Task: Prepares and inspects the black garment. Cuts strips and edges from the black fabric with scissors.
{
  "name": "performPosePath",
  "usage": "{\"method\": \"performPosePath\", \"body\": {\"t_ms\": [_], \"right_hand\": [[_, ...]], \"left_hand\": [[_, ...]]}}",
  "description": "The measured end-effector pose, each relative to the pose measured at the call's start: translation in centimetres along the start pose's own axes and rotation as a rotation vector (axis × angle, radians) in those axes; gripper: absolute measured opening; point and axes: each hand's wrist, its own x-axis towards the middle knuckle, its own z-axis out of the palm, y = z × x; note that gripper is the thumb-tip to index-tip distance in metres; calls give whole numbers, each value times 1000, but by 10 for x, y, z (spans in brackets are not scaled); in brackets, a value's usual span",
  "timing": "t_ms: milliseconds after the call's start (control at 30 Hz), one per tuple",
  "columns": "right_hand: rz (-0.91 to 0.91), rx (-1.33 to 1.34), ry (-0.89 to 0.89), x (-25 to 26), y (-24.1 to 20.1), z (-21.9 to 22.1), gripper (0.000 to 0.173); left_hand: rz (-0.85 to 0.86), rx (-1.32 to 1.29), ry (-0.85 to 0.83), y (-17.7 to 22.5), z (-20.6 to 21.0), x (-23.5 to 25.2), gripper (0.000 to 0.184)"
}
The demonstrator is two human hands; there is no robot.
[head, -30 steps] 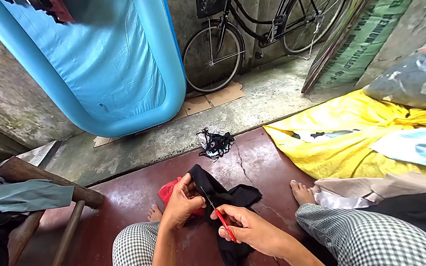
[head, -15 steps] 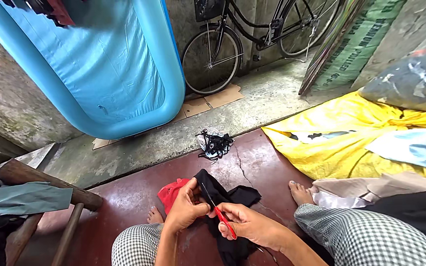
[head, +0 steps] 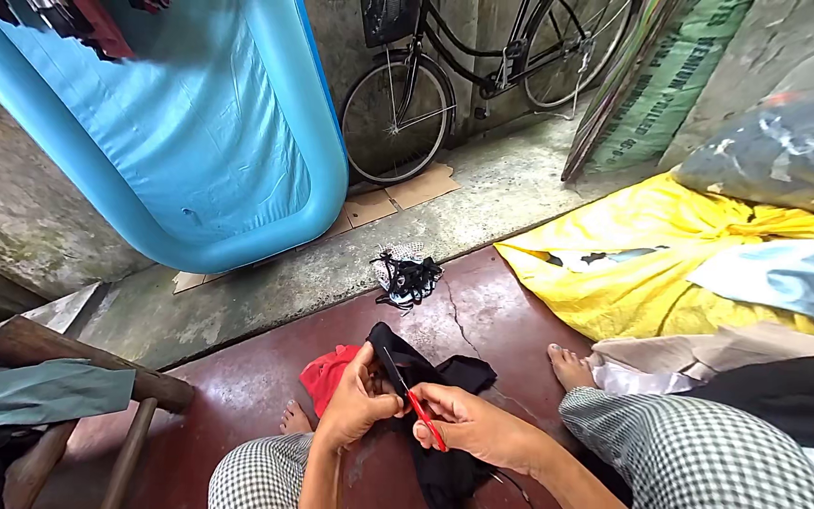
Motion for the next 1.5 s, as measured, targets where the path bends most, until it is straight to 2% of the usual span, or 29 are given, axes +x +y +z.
{"method": "performPosePath", "body": {"t_ms": [100, 400, 467, 533, 600, 667, 833, 1067, 1200, 1333, 1500], "right_hand": [[4, -41, 15, 0, 0, -2, 45], [23, -13, 71, 0, 0, 1, 33], [30, -35, 70, -1, 0, 1, 33], [39, -66, 72, -2, 0, 1, 33], [54, -116, 73, -3, -1, 1, 34], [74, -163, 83, -3, -1, 1, 34], [71, -265, 131, -4, 1, 1, 34], [46, -383, 150, -5, 3, 1, 38], [56, -311, 94, -3, 2, 2, 48], [-4, -139, 26, 0, 0, 1, 45], [-12, -94, 23, 1, 1, 0, 40]], "left_hand": [[-7, 13, -11, -2, 1, 0, 87], [-13, -22, 53, -4, 1, 2, 86], [7, -33, 90, -5, -4, 4, 78], [16, -58, 176, -5, -9, 5, 62], [34, -157, 242, -3, -13, 7, 46], [54, -260, 277, -4, -14, 9, 40], [101, -162, 297, -4, -7, 9, 56], [97, -74, 303, 1, -6, 6, 60], [89, -71, 260, 1, -4, 5, 62], [90, -95, 225, 1, -1, 4, 64], [92, -89, 220, 2, -1, 4, 64]]}}
